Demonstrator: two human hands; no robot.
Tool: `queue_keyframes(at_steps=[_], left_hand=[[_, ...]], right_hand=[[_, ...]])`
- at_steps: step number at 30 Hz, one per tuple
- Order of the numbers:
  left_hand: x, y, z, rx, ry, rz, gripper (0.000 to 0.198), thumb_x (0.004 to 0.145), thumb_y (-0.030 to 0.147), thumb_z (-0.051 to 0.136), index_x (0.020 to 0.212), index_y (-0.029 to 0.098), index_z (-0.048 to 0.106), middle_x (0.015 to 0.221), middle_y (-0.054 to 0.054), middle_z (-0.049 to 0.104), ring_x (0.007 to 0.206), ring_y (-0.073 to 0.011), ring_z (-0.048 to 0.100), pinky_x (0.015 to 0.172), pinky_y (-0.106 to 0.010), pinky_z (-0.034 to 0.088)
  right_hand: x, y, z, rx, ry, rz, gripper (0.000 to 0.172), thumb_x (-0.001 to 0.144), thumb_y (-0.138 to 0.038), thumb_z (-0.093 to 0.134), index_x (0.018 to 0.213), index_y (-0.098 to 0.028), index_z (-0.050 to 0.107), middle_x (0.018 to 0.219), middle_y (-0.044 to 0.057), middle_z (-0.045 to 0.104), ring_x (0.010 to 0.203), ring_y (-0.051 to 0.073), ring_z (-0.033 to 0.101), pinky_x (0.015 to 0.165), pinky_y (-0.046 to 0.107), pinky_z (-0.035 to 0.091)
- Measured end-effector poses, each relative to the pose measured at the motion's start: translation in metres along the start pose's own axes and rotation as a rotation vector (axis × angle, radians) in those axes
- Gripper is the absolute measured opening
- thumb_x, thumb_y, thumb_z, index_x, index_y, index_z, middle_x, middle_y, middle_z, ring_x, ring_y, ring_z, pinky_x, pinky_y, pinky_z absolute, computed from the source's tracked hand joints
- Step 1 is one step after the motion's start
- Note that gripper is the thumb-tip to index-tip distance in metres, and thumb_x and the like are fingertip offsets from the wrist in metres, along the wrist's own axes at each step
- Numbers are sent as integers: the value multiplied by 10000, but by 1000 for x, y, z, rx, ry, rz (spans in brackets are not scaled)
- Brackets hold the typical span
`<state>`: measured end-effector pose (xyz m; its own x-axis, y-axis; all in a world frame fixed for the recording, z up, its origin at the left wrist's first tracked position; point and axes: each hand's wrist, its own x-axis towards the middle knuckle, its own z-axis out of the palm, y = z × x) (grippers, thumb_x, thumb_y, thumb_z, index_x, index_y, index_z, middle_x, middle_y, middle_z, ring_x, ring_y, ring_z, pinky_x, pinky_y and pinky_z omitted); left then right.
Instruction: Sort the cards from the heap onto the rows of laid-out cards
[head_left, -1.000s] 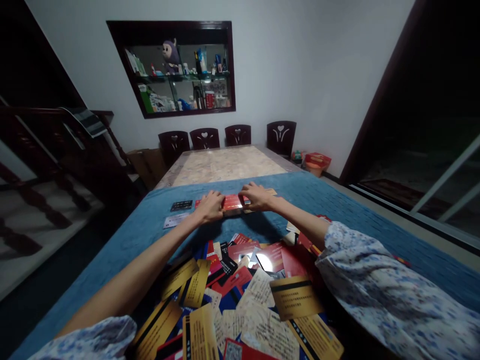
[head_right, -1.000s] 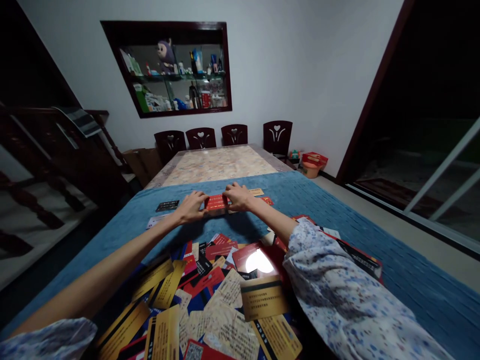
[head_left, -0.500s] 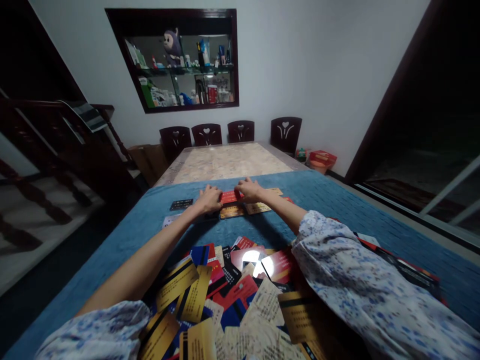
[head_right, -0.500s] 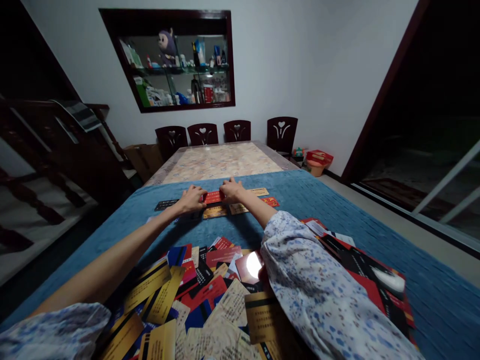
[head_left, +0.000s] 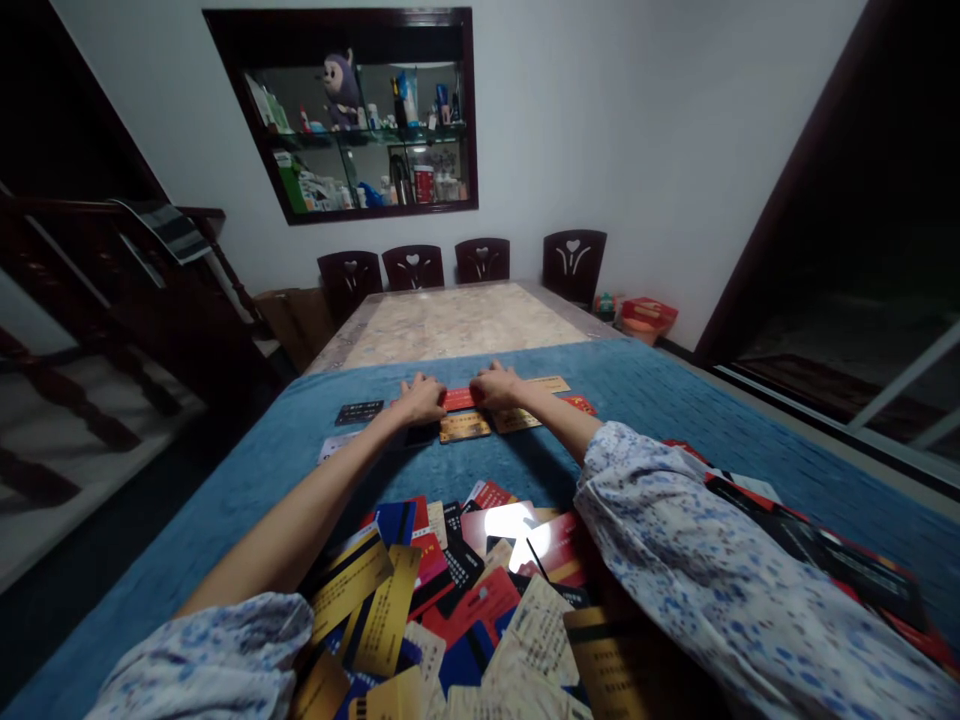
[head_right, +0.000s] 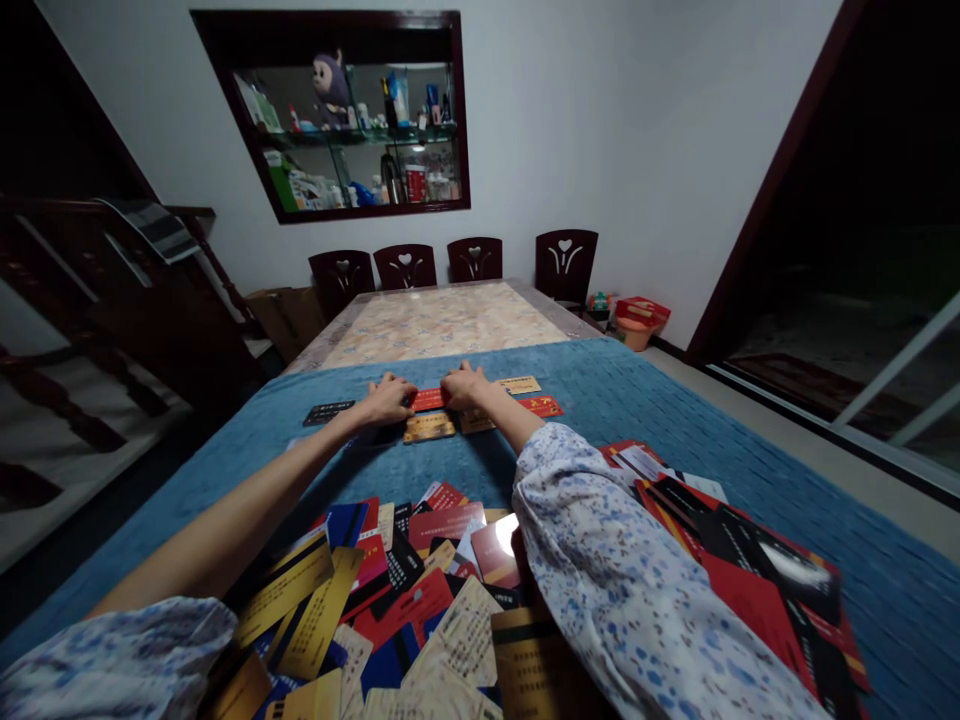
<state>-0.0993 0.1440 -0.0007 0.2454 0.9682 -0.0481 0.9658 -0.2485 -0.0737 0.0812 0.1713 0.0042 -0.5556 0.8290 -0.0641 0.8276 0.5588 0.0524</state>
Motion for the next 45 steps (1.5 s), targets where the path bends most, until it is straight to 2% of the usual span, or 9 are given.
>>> queue_keyframes(at_steps=[5, 13, 20, 30, 35, 40, 45], left_hand=[[5, -1, -1, 13, -44, 8, 233, 787, 251, 584, 997, 203, 673, 1225, -142, 612, 1246, -354, 423, 957, -555, 420], [6, 1, -5, -4, -69, -7, 171, 783, 246, 614, 927, 199, 693, 1221, -142, 613, 1256, -375, 422, 963, -579, 423], [8, 2, -6, -6, -85, -42, 171, 773, 238, 615, 914, 191, 698, 1238, -131, 617, 1266, -363, 412, 1012, -567, 390], [10, 8, -7, 30, -101, -77, 247, 732, 147, 554, 924, 166, 708, 1273, -166, 599, 1277, -367, 408, 1007, -581, 391], [11, 13, -10, 18, -118, -84, 273, 688, 99, 536, 891, 141, 714, 1194, -186, 646, 1259, -371, 409, 1002, -606, 375], [13, 17, -11, 41, -115, -93, 318, 661, 100, 540, 918, 137, 723, 1156, -194, 670, 1253, -377, 424, 1004, -611, 379], [19, 21, -12, 57, -121, -98, 276, 602, 115, 583, 841, 122, 722, 1138, -210, 669, 1273, -399, 417, 1052, -639, 325]], right_hand=[[4, 0, -1, 3, -19, 17, 368, 806, -293, 628, 1161, -251, 713, 1304, 128, 639, 1247, 375, 476, 885, 446, 440], [11, 5, 1, 19, -40, 9, 429, 830, -356, 654, 1255, -311, 683, 1366, 105, 609, 1289, 384, 447, 926, 450, 420], [15, 8, 7, 37, -4, -18, 420, 846, -361, 636, 1264, -351, 676, 1360, 67, 629, 1283, 360, 447, 918, 421, 405], [17, 8, 10, 54, 14, -31, 434, 824, -304, 603, 1247, -332, 695, 1288, 71, 678, 1257, 354, 471, 909, 428, 391], [13, 5, 8, 56, 21, 0, 424, 828, -291, 584, 1231, -330, 710, 1287, 72, 682, 1247, 351, 486, 904, 424, 409], [8, 3, 4, 65, 16, -8, 420, 825, -275, 575, 1219, -312, 715, 1315, 75, 664, 1243, 342, 500, 926, 429, 411], [10, 1, 3, 73, -4, 4, 442, 786, -249, 596, 1209, -304, 714, 1336, 80, 649, 1270, 362, 482, 933, 456, 430]])
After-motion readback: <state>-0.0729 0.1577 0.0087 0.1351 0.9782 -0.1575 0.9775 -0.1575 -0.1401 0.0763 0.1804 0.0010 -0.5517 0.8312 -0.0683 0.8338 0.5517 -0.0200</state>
